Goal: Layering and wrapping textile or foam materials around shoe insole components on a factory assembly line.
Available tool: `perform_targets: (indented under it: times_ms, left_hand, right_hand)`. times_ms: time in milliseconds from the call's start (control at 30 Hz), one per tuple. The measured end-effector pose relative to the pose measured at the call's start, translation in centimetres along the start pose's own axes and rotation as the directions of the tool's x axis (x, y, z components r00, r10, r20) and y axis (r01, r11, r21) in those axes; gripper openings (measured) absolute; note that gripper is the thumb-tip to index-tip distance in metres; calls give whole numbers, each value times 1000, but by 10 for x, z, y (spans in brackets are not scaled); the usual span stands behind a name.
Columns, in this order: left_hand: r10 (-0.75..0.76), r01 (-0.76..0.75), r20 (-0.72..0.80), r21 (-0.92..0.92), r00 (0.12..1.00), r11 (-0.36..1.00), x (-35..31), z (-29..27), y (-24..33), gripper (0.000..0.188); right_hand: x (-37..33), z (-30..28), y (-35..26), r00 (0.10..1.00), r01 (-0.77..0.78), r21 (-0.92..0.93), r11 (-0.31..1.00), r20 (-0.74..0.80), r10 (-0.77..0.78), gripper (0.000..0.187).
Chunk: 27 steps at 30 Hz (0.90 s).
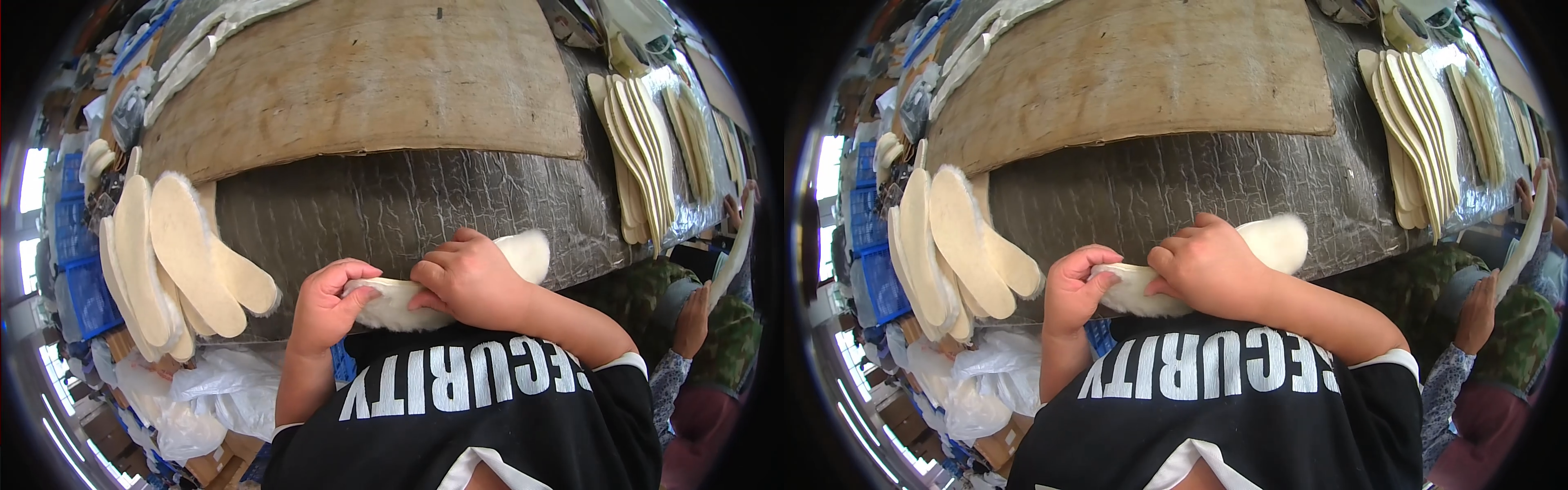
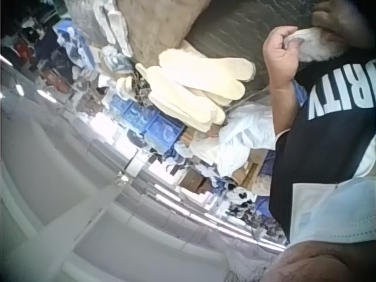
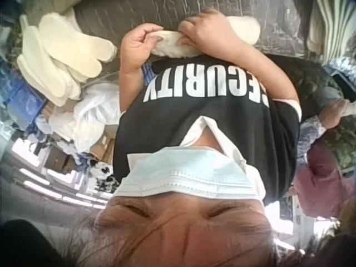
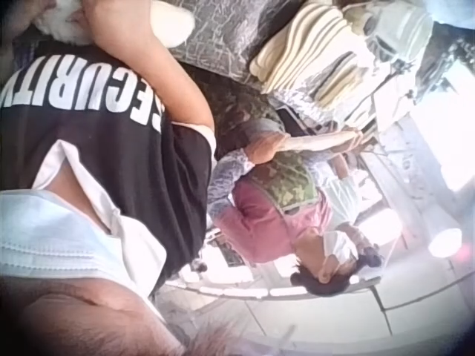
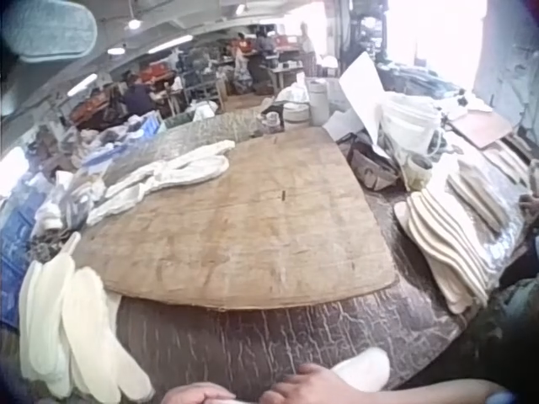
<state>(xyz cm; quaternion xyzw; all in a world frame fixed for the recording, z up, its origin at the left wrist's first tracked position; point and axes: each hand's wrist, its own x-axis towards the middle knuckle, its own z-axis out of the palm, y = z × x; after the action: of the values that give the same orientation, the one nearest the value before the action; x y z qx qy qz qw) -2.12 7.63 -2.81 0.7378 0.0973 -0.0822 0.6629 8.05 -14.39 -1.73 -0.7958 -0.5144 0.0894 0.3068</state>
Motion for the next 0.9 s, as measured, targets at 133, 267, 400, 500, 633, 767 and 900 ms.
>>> perform_targets:
  times_ms: [133,267,400,500,633,767,900]
  left_hand:
    - [101,-101,-25,0,995,995,-3,8,-5,17]
    - [-53,51,-7,-180,999,982,-10,7,-2,21]
    - [-67,75,38,-275,997,959,-7,7,1,25]
    - [136,-131,42,-100,990,986,-3,9,0,18]
    - [270,-247,133,-170,954,954,4,19,2,15]
    - [331,-316,145,-121,932,941,5,21,12,17]
    - [306,-294,118,-109,945,950,5,24,18,29]
  right_hand:
    - [1,10,3,996,20,80,997,-84,-14,24]
    - [-3,5,4,992,62,92,994,-114,-52,21]
    - [-6,-2,0,991,61,20,998,-117,-58,21]
    - [-3,-8,-5,991,63,48,997,-125,-57,21]
    - [5,-7,-12,989,90,85,992,-126,-79,20]
    - [2,-13,-10,983,163,57,985,-98,-157,19]
    - [-6,-13,-14,971,189,-97,977,-132,-200,21]
